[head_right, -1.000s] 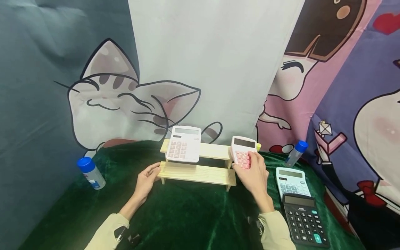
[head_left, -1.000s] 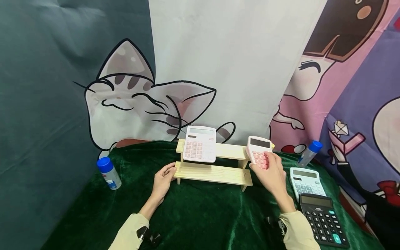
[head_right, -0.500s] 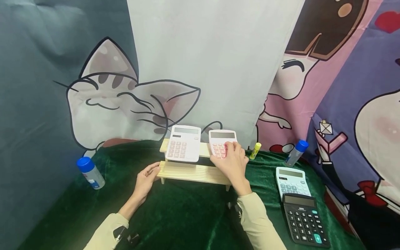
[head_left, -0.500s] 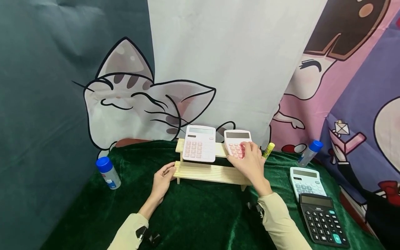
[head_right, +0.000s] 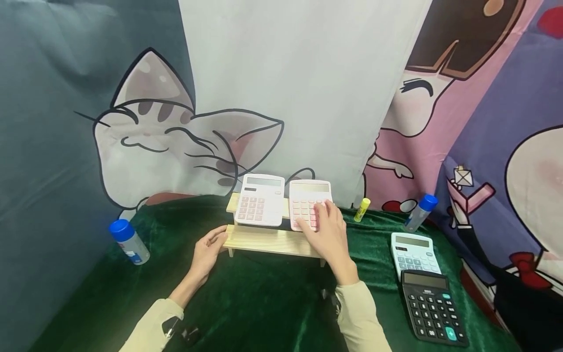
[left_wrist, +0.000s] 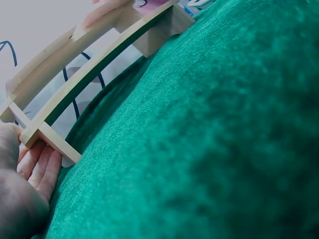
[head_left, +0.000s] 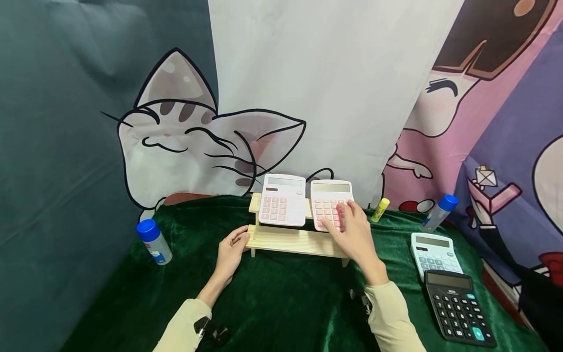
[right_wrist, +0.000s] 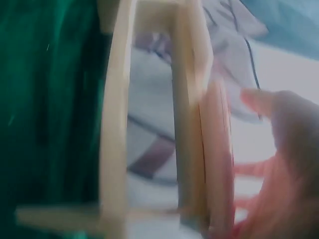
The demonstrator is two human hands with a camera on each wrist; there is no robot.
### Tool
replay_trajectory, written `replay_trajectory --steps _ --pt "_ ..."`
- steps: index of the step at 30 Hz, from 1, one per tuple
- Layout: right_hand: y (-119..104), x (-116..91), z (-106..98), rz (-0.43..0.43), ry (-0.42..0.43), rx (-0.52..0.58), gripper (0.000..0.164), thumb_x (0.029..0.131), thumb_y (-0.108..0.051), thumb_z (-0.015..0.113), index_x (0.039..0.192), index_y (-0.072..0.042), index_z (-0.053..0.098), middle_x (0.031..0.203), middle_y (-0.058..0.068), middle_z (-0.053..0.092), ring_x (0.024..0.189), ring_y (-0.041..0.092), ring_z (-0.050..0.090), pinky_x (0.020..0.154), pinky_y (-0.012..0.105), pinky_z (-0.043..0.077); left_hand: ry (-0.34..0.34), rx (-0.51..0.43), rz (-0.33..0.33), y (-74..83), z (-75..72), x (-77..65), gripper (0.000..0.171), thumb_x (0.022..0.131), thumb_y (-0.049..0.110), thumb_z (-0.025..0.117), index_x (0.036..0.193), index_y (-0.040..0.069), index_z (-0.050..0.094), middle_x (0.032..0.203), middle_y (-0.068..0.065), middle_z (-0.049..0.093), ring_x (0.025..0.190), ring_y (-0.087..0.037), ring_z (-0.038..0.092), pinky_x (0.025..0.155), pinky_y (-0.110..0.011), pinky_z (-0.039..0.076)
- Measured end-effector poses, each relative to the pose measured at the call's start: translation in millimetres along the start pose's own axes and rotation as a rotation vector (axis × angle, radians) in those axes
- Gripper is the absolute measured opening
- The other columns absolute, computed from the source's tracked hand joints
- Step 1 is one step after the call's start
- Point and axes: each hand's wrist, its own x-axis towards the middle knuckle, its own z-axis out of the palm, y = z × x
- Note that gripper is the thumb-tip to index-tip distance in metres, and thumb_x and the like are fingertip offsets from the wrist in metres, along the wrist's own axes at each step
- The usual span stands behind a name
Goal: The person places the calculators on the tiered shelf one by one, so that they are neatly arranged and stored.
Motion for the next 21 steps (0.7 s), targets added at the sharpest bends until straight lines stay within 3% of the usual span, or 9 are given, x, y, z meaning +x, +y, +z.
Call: replay_trajectory --steps 4,9,13,21 --pt "22.1 -5.7 -10.1 -0.091 -0.016 0.094 0.055 0.093 -0.036 0.069 0.136 -0.007 0.053 0.154 0.023 0.033 0.138 0.045 0.037 0.109 0.065 0.032 0.003 0.010 0.015 -0.6 -0.3 -1.2 0.035 0.102 0.022 0.058 0.134 0.007 0.061 0.129 -0.019 0.064 0.098 -0.007 0.065 0.080 -0.018 0.056" --pt "34.6 -5.3 -22.0 -0.147 -0.083 0.133 0.057 0.089 -0.022 0.072 0.139 -0.007 0.051 0.155 0.019 0.034 0.138 0.044 0.038 0.106 0.064 0.037 -0.004 0.011 0.002 0.6 -0.1 -1.7 0.035 0.102 0.022 0.058 0.135 0.008 0.060 0.130 -0.018 0.064 0.098 -0.006 0.064 0.079 -0.018 0.056" --pt "35.7 -5.5 -21.1 -0.149 -0.127 0.142 0.061 0.089 -0.020 0.072 0.144 -0.009 0.049 0.159 0.017 0.030 0.141 0.041 0.037 0.106 0.062 0.039 0.000 0.016 0.006 1.9 -0.1 -1.8 0.035 0.103 0.021 0.057 0.135 0.007 0.060 0.129 -0.019 0.064 0.098 -0.006 0.064 0.079 -0.018 0.056" --pt "30.3 -6.7 -15.8 -0.145 -0.121 0.145 0.060 0.088 -0.021 0.074 0.143 -0.011 0.052 0.160 0.014 0.032 0.143 0.040 0.036 0.106 0.063 0.039 -0.003 0.017 -0.001 -0.7 -0.4 -2.9 0.036 0.103 0.021 0.057 0.135 0.007 0.060 0.128 -0.019 0.064 0.098 -0.005 0.064 0.080 -0.016 0.056"
